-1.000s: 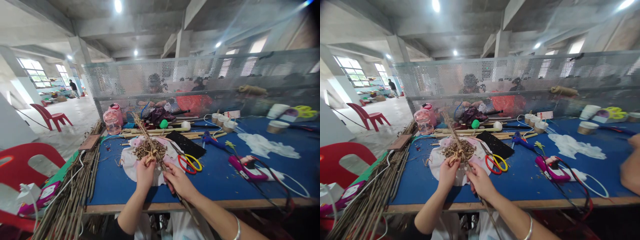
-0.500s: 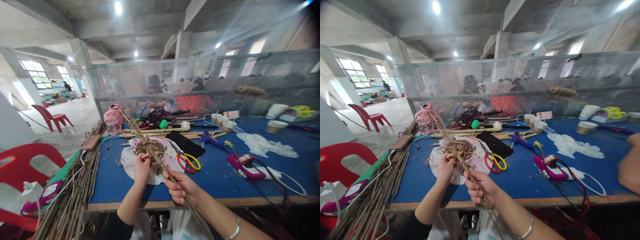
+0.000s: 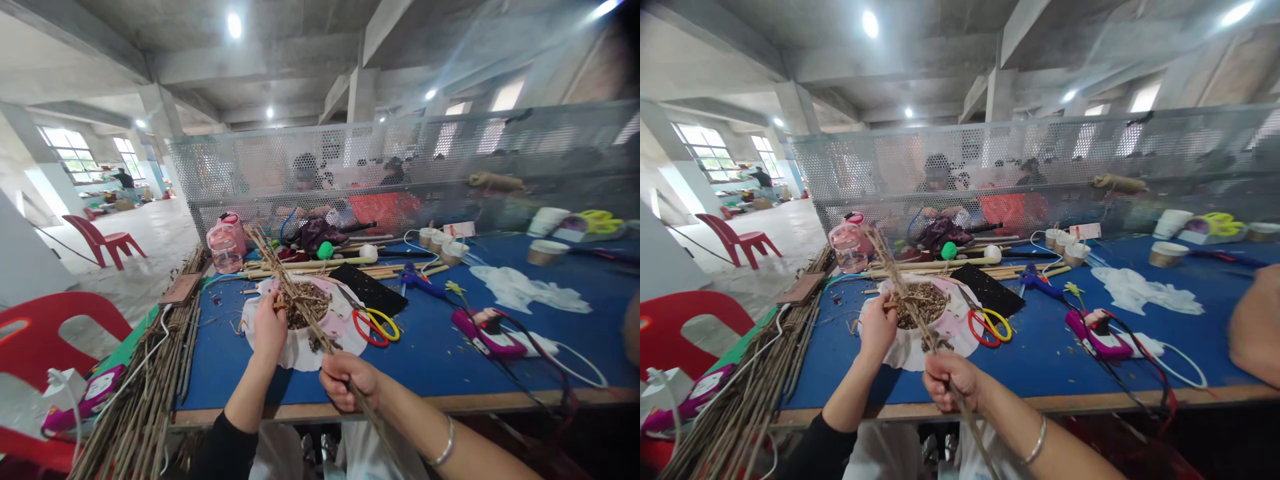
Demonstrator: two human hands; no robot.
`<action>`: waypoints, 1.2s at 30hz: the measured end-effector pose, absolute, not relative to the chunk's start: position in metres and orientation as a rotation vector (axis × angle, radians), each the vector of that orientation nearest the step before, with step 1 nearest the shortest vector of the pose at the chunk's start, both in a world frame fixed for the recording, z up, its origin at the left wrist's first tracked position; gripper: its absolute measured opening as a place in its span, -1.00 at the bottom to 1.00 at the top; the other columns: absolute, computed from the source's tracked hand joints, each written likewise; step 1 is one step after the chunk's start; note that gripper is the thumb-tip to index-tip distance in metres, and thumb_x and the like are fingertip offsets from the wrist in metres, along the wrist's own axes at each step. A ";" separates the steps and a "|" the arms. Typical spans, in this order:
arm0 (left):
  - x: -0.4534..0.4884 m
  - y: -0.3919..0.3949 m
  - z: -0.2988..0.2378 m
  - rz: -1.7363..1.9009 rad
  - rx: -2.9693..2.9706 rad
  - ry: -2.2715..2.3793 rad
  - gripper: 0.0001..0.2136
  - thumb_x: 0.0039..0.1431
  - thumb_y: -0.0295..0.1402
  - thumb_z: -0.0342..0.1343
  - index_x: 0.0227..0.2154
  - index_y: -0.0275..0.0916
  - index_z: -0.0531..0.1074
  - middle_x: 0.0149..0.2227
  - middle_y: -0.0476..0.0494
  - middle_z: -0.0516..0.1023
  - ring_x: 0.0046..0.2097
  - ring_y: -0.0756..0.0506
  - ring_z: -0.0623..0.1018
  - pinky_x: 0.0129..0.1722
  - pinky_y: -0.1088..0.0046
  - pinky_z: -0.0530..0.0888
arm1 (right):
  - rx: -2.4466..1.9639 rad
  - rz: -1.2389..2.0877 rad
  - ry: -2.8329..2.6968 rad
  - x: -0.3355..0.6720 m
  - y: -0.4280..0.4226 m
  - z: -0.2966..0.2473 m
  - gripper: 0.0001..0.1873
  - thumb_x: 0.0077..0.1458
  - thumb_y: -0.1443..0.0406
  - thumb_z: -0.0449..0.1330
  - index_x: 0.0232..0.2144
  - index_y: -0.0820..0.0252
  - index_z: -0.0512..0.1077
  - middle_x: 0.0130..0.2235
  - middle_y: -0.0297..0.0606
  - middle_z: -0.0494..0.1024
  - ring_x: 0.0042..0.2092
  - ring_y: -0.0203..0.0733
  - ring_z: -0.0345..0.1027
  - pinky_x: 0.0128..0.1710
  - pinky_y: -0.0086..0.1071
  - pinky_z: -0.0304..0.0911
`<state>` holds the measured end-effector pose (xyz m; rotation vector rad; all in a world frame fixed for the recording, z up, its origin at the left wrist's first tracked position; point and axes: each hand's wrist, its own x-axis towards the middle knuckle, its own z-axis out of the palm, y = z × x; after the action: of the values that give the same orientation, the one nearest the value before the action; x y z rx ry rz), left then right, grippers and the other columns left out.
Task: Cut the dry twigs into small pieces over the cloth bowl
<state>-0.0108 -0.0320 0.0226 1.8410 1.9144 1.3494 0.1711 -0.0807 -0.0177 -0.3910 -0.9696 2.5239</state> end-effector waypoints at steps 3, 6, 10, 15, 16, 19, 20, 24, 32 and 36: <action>-0.006 -0.032 0.024 1.288 1.903 1.853 -0.66 -0.01 -0.54 -0.08 -0.15 -0.29 0.42 -0.18 -0.22 0.51 -0.11 -0.14 0.46 -0.07 0.35 0.34 | -0.493 2.521 -0.962 0.165 -0.072 -0.016 -0.74 0.02 0.17 -0.02 -0.61 0.17 0.12 -0.78 -0.51 0.16 -0.81 -0.45 -0.14 -0.85 -0.62 -0.08; -0.007 -0.034 0.022 1.290 1.934 1.865 -0.65 -0.02 -0.55 -0.09 -0.15 -0.30 0.42 -0.17 -0.23 0.50 -0.10 -0.14 0.45 -0.06 0.35 0.33 | -0.367 2.512 -0.985 0.168 -0.064 -0.009 -0.92 -0.05 0.25 -0.05 -0.47 0.13 0.16 -0.78 -0.51 0.21 -0.82 -0.43 -0.15 -0.85 -0.62 -0.04; -0.016 -0.031 0.020 1.325 1.910 1.990 -0.63 -0.02 -0.53 -0.09 -0.11 -0.30 0.39 -0.15 -0.27 0.49 -0.12 -0.16 0.45 -0.08 0.32 0.34 | 0.001 2.598 -0.997 0.177 -0.069 -0.003 -0.88 -0.08 0.22 -0.06 -0.45 0.14 0.16 -0.74 -0.45 0.29 -0.81 -0.42 -0.06 -0.83 -0.58 0.05; -0.025 -0.024 0.019 1.380 1.819 1.976 -0.68 -0.02 -0.52 -0.09 -0.19 -0.29 0.42 -0.20 -0.24 0.51 -0.14 -0.15 0.47 -0.11 0.35 0.35 | -0.076 2.599 -1.004 0.174 -0.079 -0.006 -0.80 -0.14 0.17 -0.01 -0.44 0.16 0.20 -0.64 -0.40 0.32 -0.71 -0.38 0.10 -0.75 -0.50 0.16; -0.026 -0.023 0.019 1.396 1.792 1.951 -0.69 -0.02 -0.52 -0.09 -0.20 -0.27 0.42 -0.21 -0.22 0.52 -0.15 -0.14 0.47 -0.13 0.36 0.35 | -0.175 2.566 -0.979 0.172 -0.079 -0.006 -0.79 -0.15 0.19 0.03 -0.40 0.16 0.21 -0.64 -0.45 0.29 -0.72 -0.41 0.06 -0.75 -0.53 0.14; -0.028 -0.023 0.019 1.428 1.752 1.874 -0.70 -0.01 -0.50 -0.09 -0.21 -0.25 0.42 -0.22 -0.16 0.53 -0.19 -0.10 0.48 -0.17 0.42 0.36 | -0.546 2.270 -0.921 0.167 -0.077 -0.006 -0.70 -0.11 0.23 0.14 -0.27 0.13 0.19 -0.67 -0.61 0.17 -0.77 -0.53 -0.18 -0.80 -0.64 -0.04; -0.028 -0.023 0.019 1.434 1.749 1.860 -0.70 -0.01 -0.50 -0.09 -0.21 -0.25 0.42 -0.22 -0.16 0.53 -0.19 -0.09 0.48 -0.17 0.43 0.36 | -0.646 2.153 -0.940 0.165 -0.076 -0.006 -0.67 -0.09 0.22 0.17 -0.25 0.13 0.19 -0.67 -0.63 0.15 -0.77 -0.55 -0.21 -0.81 -0.65 -0.08; -0.029 -0.025 0.022 1.444 1.758 1.856 -0.70 -0.01 -0.49 -0.09 -0.21 -0.25 0.42 -0.22 -0.17 0.52 -0.18 -0.10 0.48 -0.17 0.42 0.36 | -0.851 1.964 -1.136 0.161 -0.078 -0.004 -0.60 -0.08 0.08 0.22 -0.26 0.18 0.24 -0.65 -0.57 0.25 -0.74 -0.51 0.05 -0.76 -0.60 0.07; -0.026 -0.022 0.021 1.426 1.644 1.799 -0.72 -0.05 -0.49 -0.06 -0.24 -0.25 0.41 -0.32 -0.14 0.53 -0.34 -0.06 0.50 -0.31 0.45 0.40 | -0.643 2.166 -1.027 0.169 -0.078 -0.004 -0.54 -0.09 -0.07 0.19 -0.36 0.18 0.29 -0.78 -0.65 0.09 -0.79 -0.54 -0.21 -0.81 -0.62 -0.04; -0.013 -0.023 0.020 1.357 1.332 1.537 -0.74 -0.04 -0.47 -0.06 -0.24 -0.29 0.37 -0.48 -0.09 0.48 -0.50 -0.03 0.46 -0.51 0.50 0.38 | -0.464 2.275 -1.013 0.172 -0.076 -0.013 -0.50 -0.10 -0.09 0.19 -0.30 0.17 0.31 -0.79 -0.66 0.11 -0.81 -0.53 -0.23 -0.80 -0.63 -0.07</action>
<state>-0.0133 -0.0228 0.0204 1.3319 1.5373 1.3566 0.1719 -0.0759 -0.0126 -0.4637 -1.0135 2.2753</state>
